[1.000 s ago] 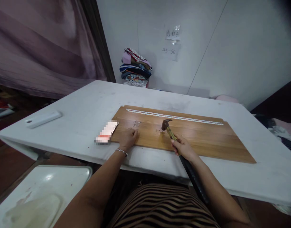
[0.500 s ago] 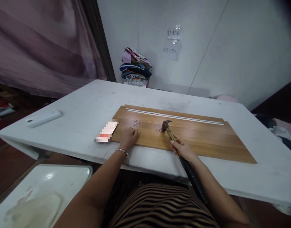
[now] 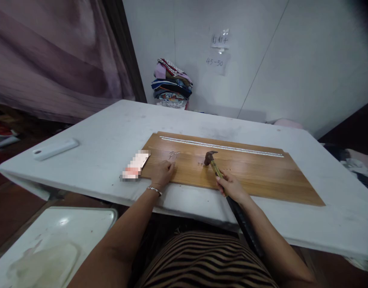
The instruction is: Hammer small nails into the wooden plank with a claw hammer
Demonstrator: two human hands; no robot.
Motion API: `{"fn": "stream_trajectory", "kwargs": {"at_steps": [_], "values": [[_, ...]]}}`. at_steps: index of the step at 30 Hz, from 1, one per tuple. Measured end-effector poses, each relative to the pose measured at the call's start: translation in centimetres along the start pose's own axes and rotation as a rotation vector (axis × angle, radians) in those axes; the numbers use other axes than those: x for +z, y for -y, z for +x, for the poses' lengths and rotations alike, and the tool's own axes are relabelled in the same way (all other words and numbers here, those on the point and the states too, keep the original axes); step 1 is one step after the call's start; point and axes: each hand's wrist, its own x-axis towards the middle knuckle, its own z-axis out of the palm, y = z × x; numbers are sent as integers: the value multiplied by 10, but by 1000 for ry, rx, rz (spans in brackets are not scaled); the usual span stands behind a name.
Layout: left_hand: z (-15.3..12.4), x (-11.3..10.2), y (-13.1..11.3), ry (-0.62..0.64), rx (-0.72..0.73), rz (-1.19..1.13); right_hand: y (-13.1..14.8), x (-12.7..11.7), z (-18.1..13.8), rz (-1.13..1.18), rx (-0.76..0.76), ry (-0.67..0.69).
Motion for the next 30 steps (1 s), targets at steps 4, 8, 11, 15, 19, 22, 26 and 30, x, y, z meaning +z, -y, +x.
{"fn": "stream_trajectory", "kwargs": {"at_steps": [4,8,11,15,19,22,26,30], "values": [[0,0,0,4,-1,-3,-2,1,0,21,13,-6],[0,0,0,2,-10,-7,1,1,-1,27,21,-18],[1,0,0,4,-16,-3,4,0,-1,34,10,-23],[1,0,1,7,-8,-22,9,0,-2,26,-15,-8],[1,2,2,0,-2,-11,8,1,-1,17,-2,-5],[1,2,3,-2,-8,-7,3,2,0,20,7,-12],[1,2,2,-4,-10,-25,-5,1,2,15,7,1],[1,1,0,8,-7,-29,-5,1,2,24,0,5]]}}
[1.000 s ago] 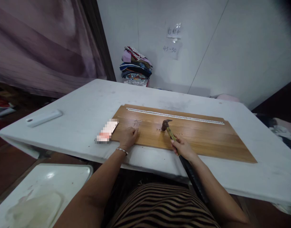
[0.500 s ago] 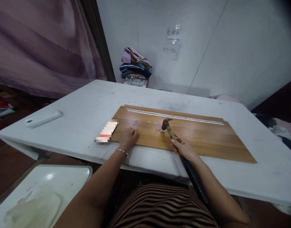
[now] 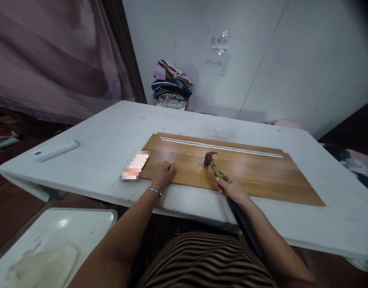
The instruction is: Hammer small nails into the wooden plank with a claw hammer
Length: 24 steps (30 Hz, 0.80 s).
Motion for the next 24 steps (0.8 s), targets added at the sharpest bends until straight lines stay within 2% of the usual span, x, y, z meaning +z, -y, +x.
{"fn": "stream_trajectory", "kwargs": {"at_steps": [10,24], "values": [[0,3,3,-14,1,27,12,0,-1,-6,0,-20],[0,3,3,-15,7,-16,3,0,0,-21,2,14]]}}
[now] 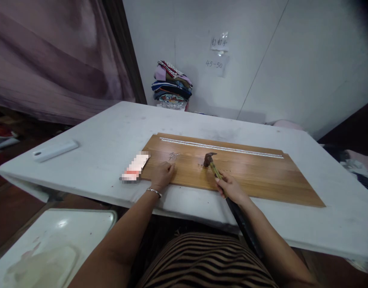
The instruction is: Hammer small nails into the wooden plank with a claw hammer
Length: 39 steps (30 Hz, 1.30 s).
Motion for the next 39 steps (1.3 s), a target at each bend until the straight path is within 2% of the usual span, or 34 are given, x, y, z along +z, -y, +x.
{"fn": "stream_trajectory", "kwargs": {"at_steps": [11,25,32,39], "values": [[0,0,0,-8,7,15,6,-1,-1,8,0,-28],[0,-2,-3,24,-25,19,0,0,-1,22,10,-28],[0,-2,-2,25,-25,33,8,-1,-3,0,17,-34],[0,-2,-2,12,17,46,5,-1,-2,-6,4,-32]]}}
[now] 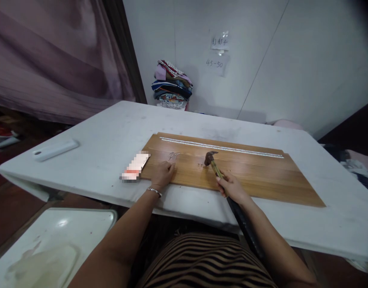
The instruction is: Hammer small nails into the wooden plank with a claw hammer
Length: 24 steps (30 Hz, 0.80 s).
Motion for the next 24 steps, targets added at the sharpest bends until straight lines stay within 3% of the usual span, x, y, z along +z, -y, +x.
{"fn": "stream_trajectory", "kwargs": {"at_steps": [24], "values": [[0,2,1,-7,-24,-29,-1,1,2,9,6,-2]]}}
